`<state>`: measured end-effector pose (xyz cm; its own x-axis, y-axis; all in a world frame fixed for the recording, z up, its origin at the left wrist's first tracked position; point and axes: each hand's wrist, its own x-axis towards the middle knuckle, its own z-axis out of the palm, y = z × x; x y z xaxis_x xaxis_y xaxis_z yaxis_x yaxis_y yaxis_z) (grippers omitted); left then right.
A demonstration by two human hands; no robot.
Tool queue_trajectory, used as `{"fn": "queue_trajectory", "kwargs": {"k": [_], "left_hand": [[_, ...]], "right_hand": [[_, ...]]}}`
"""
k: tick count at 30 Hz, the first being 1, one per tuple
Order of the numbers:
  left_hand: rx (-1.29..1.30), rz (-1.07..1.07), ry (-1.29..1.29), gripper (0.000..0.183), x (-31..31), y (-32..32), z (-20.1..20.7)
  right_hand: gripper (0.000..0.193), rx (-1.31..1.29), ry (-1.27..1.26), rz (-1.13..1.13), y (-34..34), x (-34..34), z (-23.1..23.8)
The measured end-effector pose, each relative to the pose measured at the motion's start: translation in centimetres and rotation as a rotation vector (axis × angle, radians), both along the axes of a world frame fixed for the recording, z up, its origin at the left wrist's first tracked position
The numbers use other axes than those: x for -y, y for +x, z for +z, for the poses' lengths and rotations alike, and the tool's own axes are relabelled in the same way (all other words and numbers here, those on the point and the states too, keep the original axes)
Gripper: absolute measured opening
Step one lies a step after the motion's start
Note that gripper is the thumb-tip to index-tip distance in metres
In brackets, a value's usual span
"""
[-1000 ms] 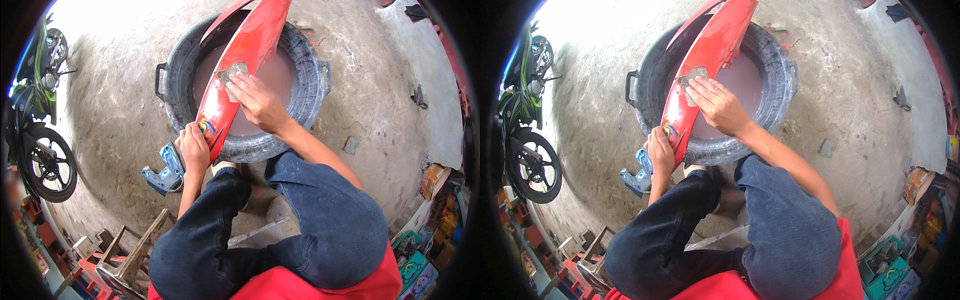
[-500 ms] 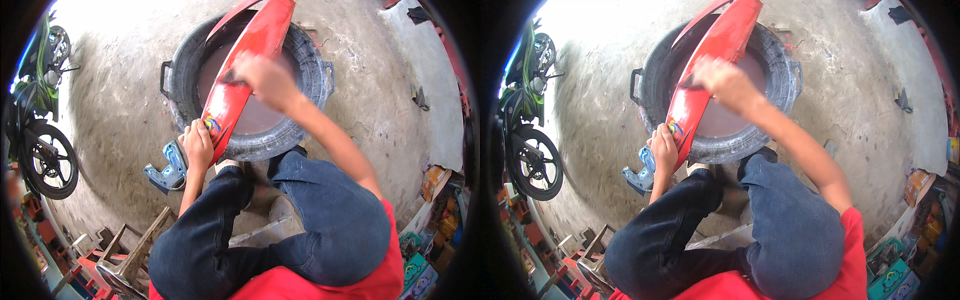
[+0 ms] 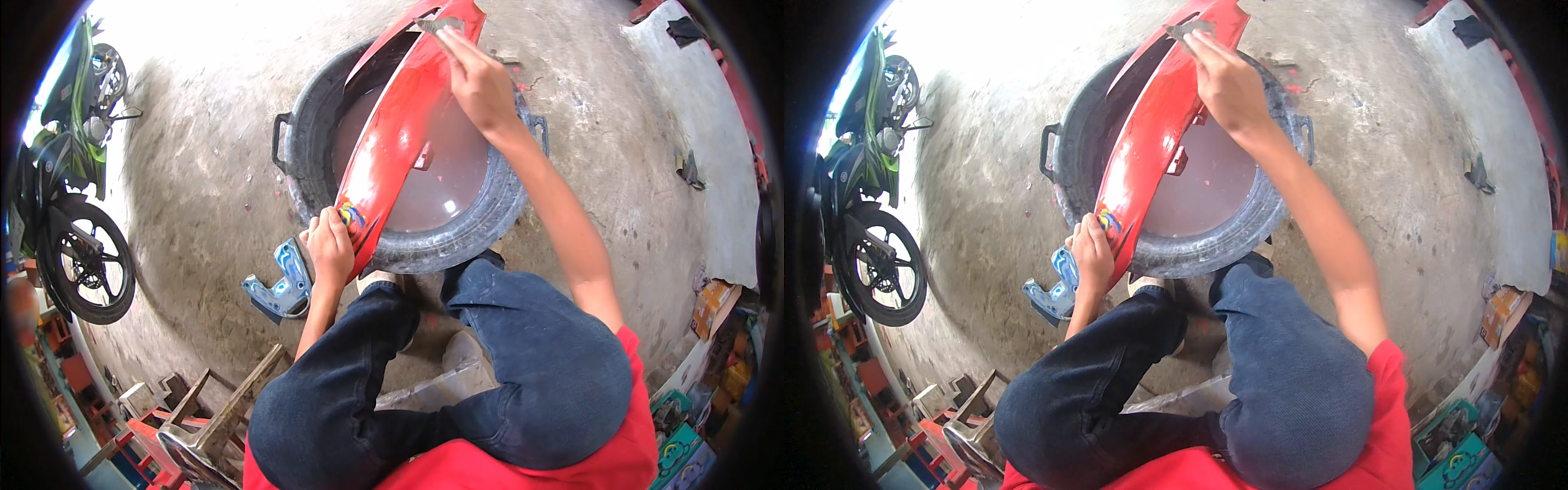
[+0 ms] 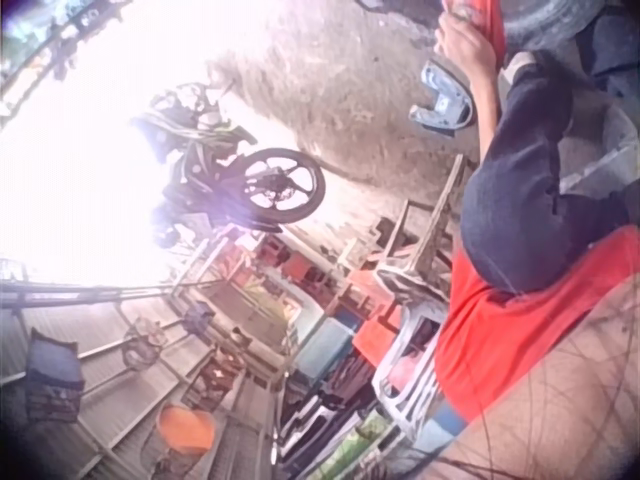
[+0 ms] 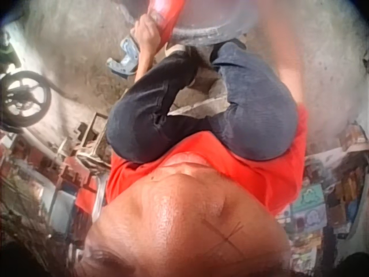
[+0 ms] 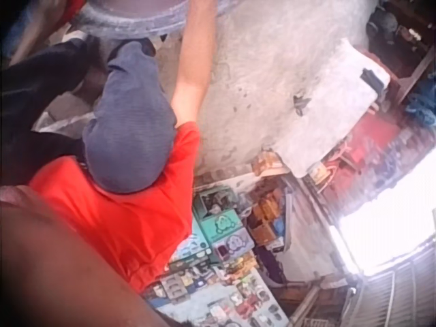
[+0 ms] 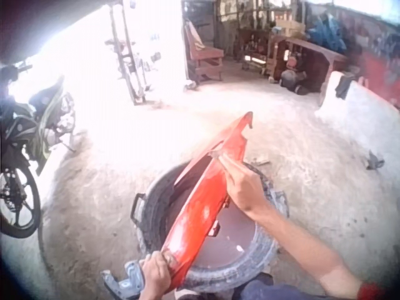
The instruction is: The person sands a red motorcycle fender by hand using sandpaper and dipping it into a bucket of water.
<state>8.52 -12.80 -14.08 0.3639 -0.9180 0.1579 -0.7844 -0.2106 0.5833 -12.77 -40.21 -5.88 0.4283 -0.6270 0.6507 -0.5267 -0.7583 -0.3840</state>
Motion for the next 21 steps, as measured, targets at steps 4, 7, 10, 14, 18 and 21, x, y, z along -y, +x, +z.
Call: {"fn": "queue_trajectory", "kwargs": {"k": [4, 7, 10, 14, 18, 21], "left_hand": [[0.020, 0.011, -0.012, 0.039, -0.3, 0.3, -0.2], [0.025, 0.011, 0.001, 0.039, -0.5, 0.6, -0.3], [0.009, -0.006, -0.014, 0.039, -0.1, 0.0, 0.1], [0.015, -0.012, 0.020, 0.037, -0.2, 0.1, -0.2], [0.000, -0.004, 0.037, 0.036, -0.7, 0.5, -0.1], [-0.006, -0.019, 0.020, 0.036, 0.0, 0.2, 0.1]], "right_hand": [[0.044, -0.352, -0.164, 0.113, 2.0, -3.2, -5.1], [0.046, -0.381, -0.033, 0.330, 2.6, -6.4, -4.9], [0.050, -0.532, -0.217, 0.361, -0.2, -0.8, -4.4], [0.051, -0.559, -0.393, 0.360, -1.8, 1.2, -5.4], [0.048, -0.553, -0.443, 0.400, -1.7, 0.4, -5.5], [0.037, -0.475, -0.345, 0.257, -2.5, 0.6, -4.7]]}}
